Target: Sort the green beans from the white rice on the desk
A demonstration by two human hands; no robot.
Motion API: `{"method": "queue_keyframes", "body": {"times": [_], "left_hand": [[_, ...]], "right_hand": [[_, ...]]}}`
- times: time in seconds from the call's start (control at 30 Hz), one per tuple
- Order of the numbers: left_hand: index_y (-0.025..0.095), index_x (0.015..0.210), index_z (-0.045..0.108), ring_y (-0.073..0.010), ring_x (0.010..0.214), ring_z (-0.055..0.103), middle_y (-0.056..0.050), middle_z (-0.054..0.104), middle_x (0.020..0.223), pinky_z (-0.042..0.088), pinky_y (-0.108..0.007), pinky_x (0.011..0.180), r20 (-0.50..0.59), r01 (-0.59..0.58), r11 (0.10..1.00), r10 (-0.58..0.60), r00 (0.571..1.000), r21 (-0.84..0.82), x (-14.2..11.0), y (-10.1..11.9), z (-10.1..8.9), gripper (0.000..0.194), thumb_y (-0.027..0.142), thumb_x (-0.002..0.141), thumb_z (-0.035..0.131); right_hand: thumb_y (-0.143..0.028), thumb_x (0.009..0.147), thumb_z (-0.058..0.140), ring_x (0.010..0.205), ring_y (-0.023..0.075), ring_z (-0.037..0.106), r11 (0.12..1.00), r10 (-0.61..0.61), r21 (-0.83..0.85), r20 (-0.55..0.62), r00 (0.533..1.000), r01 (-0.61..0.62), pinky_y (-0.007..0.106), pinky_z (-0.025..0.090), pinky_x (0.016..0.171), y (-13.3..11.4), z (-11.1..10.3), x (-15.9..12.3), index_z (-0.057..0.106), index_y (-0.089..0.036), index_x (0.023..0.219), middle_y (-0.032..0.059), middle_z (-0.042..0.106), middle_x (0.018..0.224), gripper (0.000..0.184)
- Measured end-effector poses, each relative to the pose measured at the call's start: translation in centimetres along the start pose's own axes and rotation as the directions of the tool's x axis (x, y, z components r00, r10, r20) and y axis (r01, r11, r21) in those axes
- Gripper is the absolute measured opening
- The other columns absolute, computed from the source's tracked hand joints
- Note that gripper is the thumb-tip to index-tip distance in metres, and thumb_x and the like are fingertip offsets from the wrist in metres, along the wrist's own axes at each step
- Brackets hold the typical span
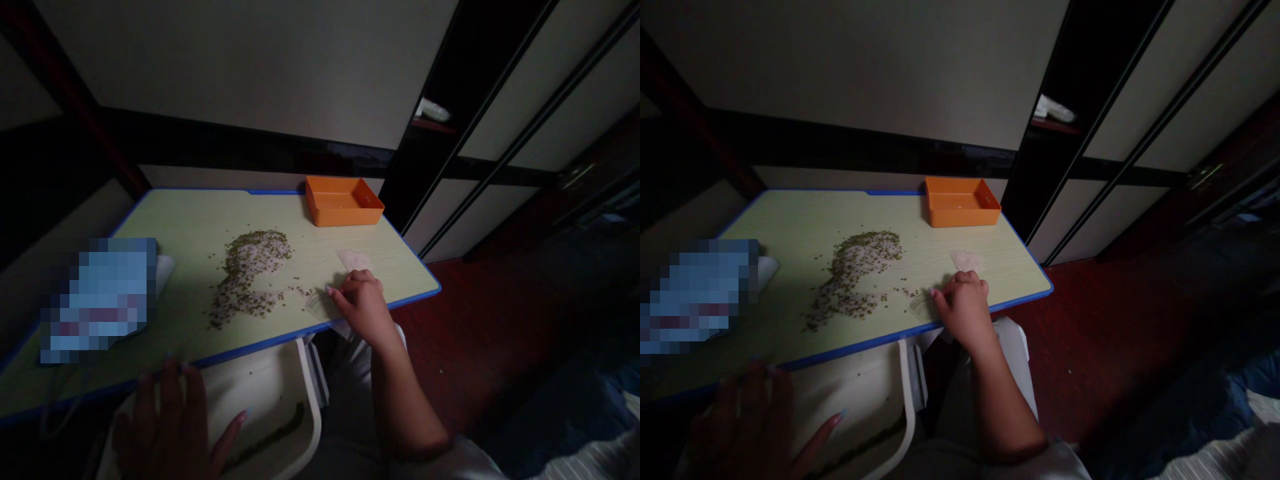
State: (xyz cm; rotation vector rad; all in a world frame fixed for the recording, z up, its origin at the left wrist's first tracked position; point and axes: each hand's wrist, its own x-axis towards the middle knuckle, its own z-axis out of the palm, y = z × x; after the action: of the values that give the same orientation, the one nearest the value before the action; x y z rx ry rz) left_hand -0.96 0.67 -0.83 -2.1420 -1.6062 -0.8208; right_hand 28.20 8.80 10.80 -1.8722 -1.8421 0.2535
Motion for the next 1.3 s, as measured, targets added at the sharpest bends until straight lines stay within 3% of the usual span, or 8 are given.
{"method": "queue_keyframes", "body": {"times": [0.2, 0.37, 0.57, 0.8, 1.03, 1.3], "left_hand": [[0.021, 0.159, 0.010, -0.0467, 0.157, 0.019, -0.018, 0.016, 0.170, 0.026, -0.082, 0.118, 0.023, 0.046, 0.999, -0.046, 0.999, -0.029, -0.4, -0.2, 0.2, 0.097, 0.056, 0.084, 0.059], [0.015, 0.159, 0.014, -0.0463, 0.157, 0.019, -0.023, 0.019, 0.169, 0.026, -0.080, 0.119, 0.010, 0.012, 1.000, -0.012, 1.000, -0.002, -0.2, 0.0, 0.1, 0.095, 0.056, 0.085, 0.058], [0.015, 0.159, 0.014, -0.0462, 0.157, 0.019, -0.023, 0.019, 0.169, 0.027, -0.080, 0.119, 0.014, 0.015, 1.000, -0.015, 1.000, -0.001, -0.1, 0.2, -0.2, 0.096, 0.058, 0.085, 0.057], [0.009, 0.158, 0.015, -0.0465, 0.157, 0.017, -0.028, 0.021, 0.167, 0.026, -0.080, 0.119, 0.023, -0.010, 0.999, 0.009, 1.000, 0.036, -0.3, -0.1, -0.1, 0.095, 0.053, 0.085, 0.059], [0.011, 0.158, 0.016, -0.0435, 0.158, 0.016, -0.026, 0.021, 0.168, 0.026, -0.078, 0.120, 0.015, -0.009, 0.999, 0.008, 1.000, 0.054, -0.4, -0.2, 0.2, 0.094, 0.055, 0.086, 0.057], [0.010, 0.158, 0.014, -0.0454, 0.158, 0.016, -0.025, 0.018, 0.168, 0.026, -0.079, 0.120, 0.041, -0.005, 0.999, 0.003, 0.999, 0.054, -0.3, -0.1, -0.1, 0.096, 0.055, 0.085, 0.059]], "right_hand": [[-0.029, 0.095, 0.067, 0.094, 0.0217, 0.055, 1.000, -0.011, -0.006, 0.010, 1.000, 0.011, 0.034, 0.034, 0.083, -0.3, 0.3, 0.1, 0.069, -0.020, 0.065, 0.0051, 0.067, 0.086, 0.032], [-0.030, 0.096, 0.066, 0.096, 0.0228, 0.055, 0.999, 0.012, -0.052, 0.002, 1.000, -0.012, 0.034, 0.034, 0.083, -0.3, 0.8, 0.3, 0.070, -0.019, 0.068, 0.0070, 0.068, 0.088, 0.031], [-0.029, 0.096, 0.067, 0.095, 0.0224, 0.055, 0.999, 0.003, -0.038, -0.007, 1.000, -0.003, 0.034, 0.034, 0.083, -0.6, 1.1, 0.5, 0.069, -0.019, 0.068, 0.0065, 0.068, 0.088, 0.030], [-0.030, 0.097, 0.066, 0.096, 0.0227, 0.055, 0.999, 0.002, -0.049, 0.042, 0.999, 0.000, 0.035, 0.033, 0.083, -2.0, 1.4, 0.6, 0.070, -0.019, 0.069, 0.0064, 0.068, 0.088, 0.030], [-0.032, 0.096, 0.069, 0.098, 0.0226, 0.054, 0.999, -0.051, 0.012, 0.108, 0.993, 0.050, 0.036, 0.032, 0.082, -2.9, 1.6, 0.2, 0.070, -0.018, 0.069, 0.0067, 0.068, 0.091, 0.031], [-0.031, 0.094, 0.072, 0.098, 0.0210, 0.054, 0.980, -0.163, 0.136, 0.139, 0.977, 0.144, 0.037, 0.031, 0.085, -3.7, 1.8, -0.4, 0.066, -0.017, 0.065, 0.0045, 0.066, 0.090, 0.033]]}}
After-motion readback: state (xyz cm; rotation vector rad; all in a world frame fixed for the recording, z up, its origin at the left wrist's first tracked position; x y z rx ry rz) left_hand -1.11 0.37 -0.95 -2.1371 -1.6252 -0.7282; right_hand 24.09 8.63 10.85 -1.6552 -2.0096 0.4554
